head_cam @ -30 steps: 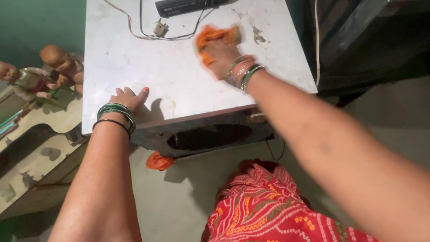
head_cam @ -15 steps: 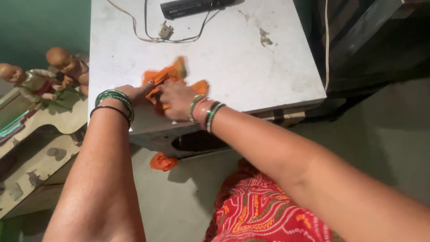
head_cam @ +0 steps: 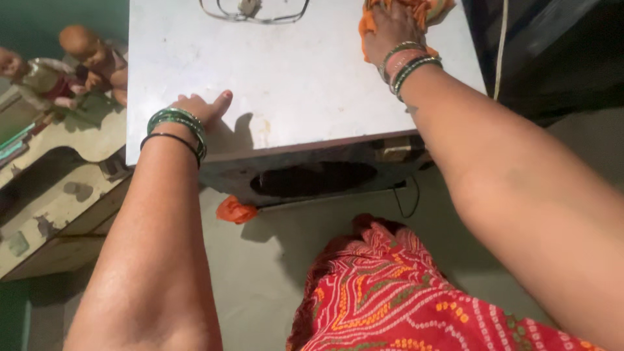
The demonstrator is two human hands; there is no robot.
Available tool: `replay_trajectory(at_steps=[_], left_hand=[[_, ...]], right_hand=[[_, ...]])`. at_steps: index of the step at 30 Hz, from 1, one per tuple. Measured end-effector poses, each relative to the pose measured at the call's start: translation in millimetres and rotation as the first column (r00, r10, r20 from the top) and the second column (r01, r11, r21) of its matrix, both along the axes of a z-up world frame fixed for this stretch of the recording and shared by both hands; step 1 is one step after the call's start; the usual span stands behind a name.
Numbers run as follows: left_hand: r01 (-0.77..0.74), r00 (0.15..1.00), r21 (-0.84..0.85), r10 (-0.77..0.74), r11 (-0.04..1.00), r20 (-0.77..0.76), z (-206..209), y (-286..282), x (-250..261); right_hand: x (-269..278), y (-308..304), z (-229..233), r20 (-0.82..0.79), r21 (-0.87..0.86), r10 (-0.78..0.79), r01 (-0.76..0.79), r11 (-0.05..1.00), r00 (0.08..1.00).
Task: The person organizes books on a shelf, then wipes a white cabinet top and an old CRT television with an orange cloth. The person handles books one at a time and places them on a shelf, then uses the cloth to wipe the cabinet and TV surfaces.
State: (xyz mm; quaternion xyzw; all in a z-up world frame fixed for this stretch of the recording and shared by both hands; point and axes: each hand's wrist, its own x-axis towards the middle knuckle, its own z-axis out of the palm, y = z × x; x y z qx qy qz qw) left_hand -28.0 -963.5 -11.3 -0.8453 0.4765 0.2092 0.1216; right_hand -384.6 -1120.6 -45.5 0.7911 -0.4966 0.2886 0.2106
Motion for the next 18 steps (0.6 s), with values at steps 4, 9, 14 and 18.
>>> replay_trajectory(at_steps=[4,9,14,18], left_hand=[[-0.012,1.0,-0.075,0.011,0.997,-0.005,-11.4,6.8,-1.5],[-0.005,1.0,-0.272,0.003,0.962,-0.007,-29.8,24.1,-4.3],[0.002,0.994,-0.359,-0.041,0.933,-0.1,-31.2,41.6,4.0],[0.058,0.997,-0.394,-0.077,0.917,-0.032,-29.7,48.8,-4.4]], right_hand=[[55.2,36.8,-15.9,0.113,0.202,0.107,-0.128,0.971,0.988],[174.5,131.0,-26.2,0.201,0.449,0.51,-0.541,0.711,0.837],[183.3,143.6,-29.4,0.141,0.559,0.685,-0.629,0.541,0.715],[109.9,116.6,-10.5,0.272,0.582,0.534,-0.579,0.571,0.801]])
